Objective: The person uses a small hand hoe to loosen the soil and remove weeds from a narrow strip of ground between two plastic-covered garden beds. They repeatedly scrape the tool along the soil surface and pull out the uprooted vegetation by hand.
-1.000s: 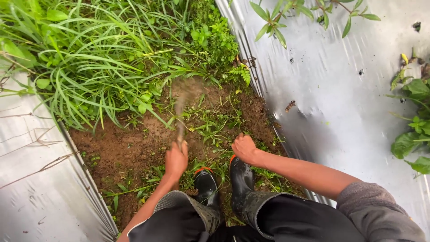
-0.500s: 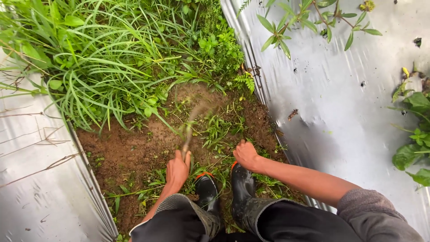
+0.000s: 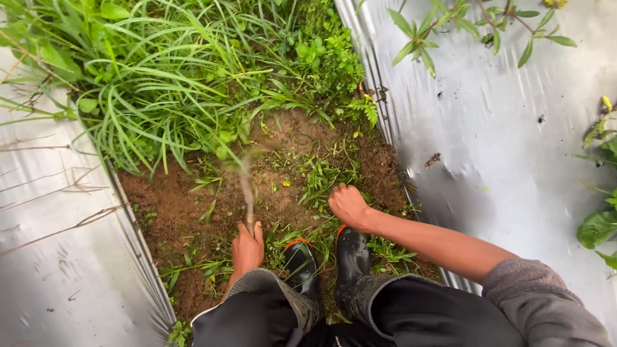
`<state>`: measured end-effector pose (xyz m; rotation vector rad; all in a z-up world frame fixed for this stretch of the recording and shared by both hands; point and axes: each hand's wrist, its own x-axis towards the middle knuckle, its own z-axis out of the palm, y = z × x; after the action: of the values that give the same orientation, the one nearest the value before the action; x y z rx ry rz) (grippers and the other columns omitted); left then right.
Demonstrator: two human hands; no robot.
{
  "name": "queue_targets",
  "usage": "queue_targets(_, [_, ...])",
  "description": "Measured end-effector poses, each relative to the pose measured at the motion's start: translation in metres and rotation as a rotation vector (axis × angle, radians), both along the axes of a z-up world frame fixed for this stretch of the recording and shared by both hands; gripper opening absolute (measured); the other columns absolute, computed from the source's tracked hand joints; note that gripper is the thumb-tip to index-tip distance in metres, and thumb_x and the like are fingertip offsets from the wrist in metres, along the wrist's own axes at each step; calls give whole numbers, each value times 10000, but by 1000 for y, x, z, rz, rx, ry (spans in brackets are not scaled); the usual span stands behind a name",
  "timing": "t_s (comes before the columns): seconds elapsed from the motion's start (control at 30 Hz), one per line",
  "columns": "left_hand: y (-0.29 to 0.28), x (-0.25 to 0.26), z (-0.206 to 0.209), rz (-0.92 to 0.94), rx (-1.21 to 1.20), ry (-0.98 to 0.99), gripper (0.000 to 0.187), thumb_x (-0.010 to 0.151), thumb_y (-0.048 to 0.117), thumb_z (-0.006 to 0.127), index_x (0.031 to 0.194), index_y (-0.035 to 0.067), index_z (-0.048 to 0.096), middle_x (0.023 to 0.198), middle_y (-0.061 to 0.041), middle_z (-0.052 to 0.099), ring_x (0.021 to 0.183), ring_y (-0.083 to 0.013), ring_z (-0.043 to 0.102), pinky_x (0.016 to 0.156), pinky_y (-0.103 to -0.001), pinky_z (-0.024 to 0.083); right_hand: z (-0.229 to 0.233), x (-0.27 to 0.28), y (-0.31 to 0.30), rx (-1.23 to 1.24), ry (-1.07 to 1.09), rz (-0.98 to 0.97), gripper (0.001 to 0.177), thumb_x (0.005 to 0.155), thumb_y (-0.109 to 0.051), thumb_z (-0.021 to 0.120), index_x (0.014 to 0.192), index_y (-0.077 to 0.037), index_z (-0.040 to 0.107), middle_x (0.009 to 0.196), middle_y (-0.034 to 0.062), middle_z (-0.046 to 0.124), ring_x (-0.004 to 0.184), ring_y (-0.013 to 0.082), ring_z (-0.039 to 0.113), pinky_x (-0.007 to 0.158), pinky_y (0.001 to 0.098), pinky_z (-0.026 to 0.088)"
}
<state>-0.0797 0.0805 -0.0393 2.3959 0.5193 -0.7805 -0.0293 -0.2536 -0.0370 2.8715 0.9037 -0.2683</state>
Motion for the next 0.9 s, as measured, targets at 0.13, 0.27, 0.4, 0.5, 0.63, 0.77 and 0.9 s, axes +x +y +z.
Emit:
queue_targets(0.13, [13, 2, 27, -29, 24, 64, 616, 1067, 582, 448, 1322, 31, 548, 793, -226, 712, 595, -311, 706, 504, -447, 524, -4, 25, 18, 91, 17, 77, 128, 838, -91, 767, 735, -36, 712, 672, 148, 630, 660, 292, 621, 557, 370, 487])
queue_targets(0.27, [3, 7, 20, 107, -47, -36, 576, 1118, 490, 420, 1306, -43, 528, 764, -258, 688, 576, -322, 670, 506, -438, 496, -3, 48, 26, 116, 58, 82, 132, 985, -140, 655, 999, -14, 694, 904, 160, 629, 863, 302, 625, 707, 372, 523])
queue_targets(0.4, [4, -19, 9, -17, -19, 34, 540, 1058, 574, 479, 1163, 57, 595, 721, -208, 701, 575, -320, 708, 506, -453, 525, 4, 93, 20, 144, 85, -55, 373, 992, -375, 668, 1204, -77, 598, 1184, 142, 524, 1126, 305, 557, 891, 406, 518])
queue_targets(0.5, [11, -6, 43, -26, 21, 26, 538, 1044, 584, 496, 1121, 64, 610, 731, -204, 706, 581, -317, 703, 521, -445, 514, 86, 113, 19, 179, 220, -147, 667, 1018, -429, 615, 1543, -81, 395, 1542, 304, 334, 1434, 480, 406, 1131, 574, 443])
queue_targets(0.63, [-2, 32, 88, 72, -78, -120, 472, 1118, 403, 466, 1204, -46, 583, 705, -261, 669, 545, -314, 658, 515, -442, 487, 64, 105, 11, 107, 485, -143, 788, 993, -393, 612, 1660, -254, 216, 1614, 263, 312, 1460, 504, 420, 1122, 654, 453])
queue_targets(0.77, [-9, 62, 54, -38, -65, -135, 475, 1109, 454, 493, 1095, -5, 617, 605, -155, 616, 449, -219, 568, 465, -391, 445, 47, 71, 10, -35, 409, -102, 472, 1006, -166, 523, 1459, -31, 543, 1394, 331, 521, 1248, 477, 601, 878, 507, 607])
queue_targets(0.9, [-22, 96, 29, -66, -20, -192, 506, 1149, 401, 444, 1184, -78, 605, 674, -233, 639, 509, -278, 606, 503, -435, 447, 64, 22, 12, -56, 532, -102, 435, 955, -162, 536, 1312, 49, 668, 1371, 393, 539, 1260, 534, 573, 787, 510, 633])
